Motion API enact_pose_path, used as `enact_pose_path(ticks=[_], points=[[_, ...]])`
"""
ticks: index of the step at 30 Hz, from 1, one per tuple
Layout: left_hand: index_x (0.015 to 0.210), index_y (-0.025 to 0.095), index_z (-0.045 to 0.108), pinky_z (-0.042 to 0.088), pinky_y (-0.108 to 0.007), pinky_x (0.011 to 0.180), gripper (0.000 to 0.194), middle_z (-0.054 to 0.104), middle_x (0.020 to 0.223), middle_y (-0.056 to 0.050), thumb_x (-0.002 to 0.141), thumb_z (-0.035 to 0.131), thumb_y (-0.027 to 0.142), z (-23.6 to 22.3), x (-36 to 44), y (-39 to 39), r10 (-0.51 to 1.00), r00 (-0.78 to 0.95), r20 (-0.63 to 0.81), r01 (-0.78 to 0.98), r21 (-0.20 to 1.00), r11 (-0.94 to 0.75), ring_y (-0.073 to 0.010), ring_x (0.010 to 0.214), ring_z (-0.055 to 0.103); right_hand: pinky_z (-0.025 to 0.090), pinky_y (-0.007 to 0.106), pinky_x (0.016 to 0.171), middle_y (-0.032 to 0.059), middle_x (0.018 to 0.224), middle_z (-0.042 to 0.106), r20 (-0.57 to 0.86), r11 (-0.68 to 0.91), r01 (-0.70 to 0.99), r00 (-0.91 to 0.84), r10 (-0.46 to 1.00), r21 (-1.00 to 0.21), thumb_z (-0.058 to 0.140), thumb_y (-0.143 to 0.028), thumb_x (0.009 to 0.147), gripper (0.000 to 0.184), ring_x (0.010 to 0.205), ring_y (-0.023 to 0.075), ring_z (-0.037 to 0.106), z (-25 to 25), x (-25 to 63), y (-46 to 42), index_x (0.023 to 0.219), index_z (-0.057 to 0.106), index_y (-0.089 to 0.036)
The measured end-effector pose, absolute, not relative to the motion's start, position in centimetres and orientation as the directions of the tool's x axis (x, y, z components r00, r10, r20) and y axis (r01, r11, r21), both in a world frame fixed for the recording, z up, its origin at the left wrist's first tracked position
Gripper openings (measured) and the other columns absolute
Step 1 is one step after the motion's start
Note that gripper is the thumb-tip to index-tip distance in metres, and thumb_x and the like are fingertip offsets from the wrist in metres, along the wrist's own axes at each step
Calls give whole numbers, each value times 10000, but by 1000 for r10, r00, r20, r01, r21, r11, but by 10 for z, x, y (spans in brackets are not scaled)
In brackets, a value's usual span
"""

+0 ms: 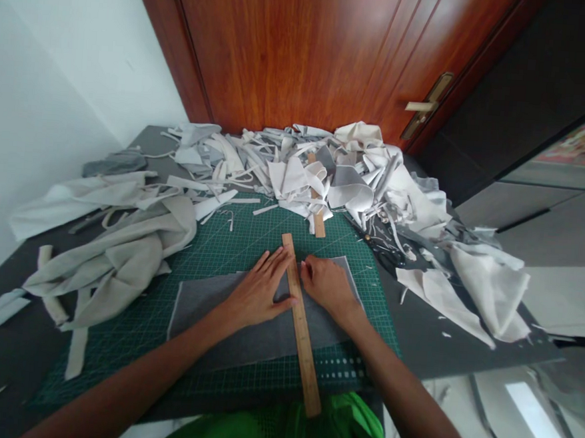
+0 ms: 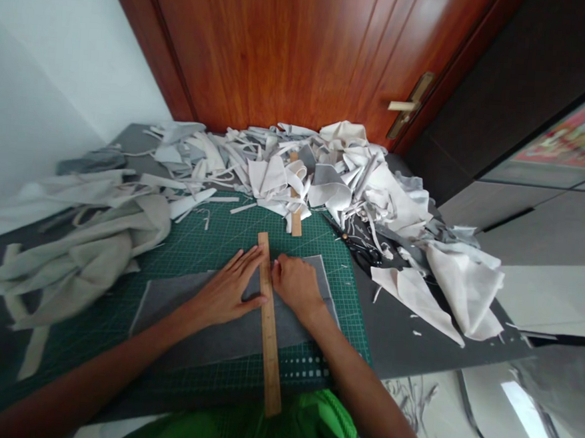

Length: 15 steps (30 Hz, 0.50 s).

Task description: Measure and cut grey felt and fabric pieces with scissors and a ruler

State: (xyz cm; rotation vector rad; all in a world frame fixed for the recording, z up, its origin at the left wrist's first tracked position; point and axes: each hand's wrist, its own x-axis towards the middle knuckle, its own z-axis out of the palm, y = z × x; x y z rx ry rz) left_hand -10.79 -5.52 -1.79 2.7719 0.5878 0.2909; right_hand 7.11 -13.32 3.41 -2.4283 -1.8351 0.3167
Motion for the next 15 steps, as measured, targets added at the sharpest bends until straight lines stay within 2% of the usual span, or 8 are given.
enact_pose_path(ticks=[3,8,11,15], points=[[1623,120,251,173,-536,1337,883,282,1723,-176,977,577,625,-16,-108,-56,420,899,127,364,316,-876,-305,1627,188,486,308,730,119,990,796,-124,-276,949,259,958,-152,377,-320,1091,367,917,257,766,36,66,-131,1022,710,-184],[1593,132,322,183,-531,1336,848,364,1694,-142,953,620,603,-13,-106,-57,438,892,109,382,335,-861,-314,1615,232,523,322,743,162,1004,789,-120,-251,962,238,964,-104,333,-318,1102,422,930,278,775,38,59,-128,1040,712,-144],[1547,132,402,185,-532,1335,800,376,1687,-148,945,630,607,-12,-106,-57,447,889,97,395,332,-857,-317,1612,239,537,317,750,164,996,788,-123,-256,963,245,962,-86,346,-294,1098,397,931,274,779,36,57,-124,1058,709,-139],[1537,118,419,185,-542,1332,791,387,1677,-170,942,646,588,-12,-106,-58,445,891,90,399,312,-862,-317,1610,248,550,314,731,155,986,792,-122,-271,959,261,958,-77,363,-278,1094,379,913,271,783,33,55,-120,1042,715,-146]])
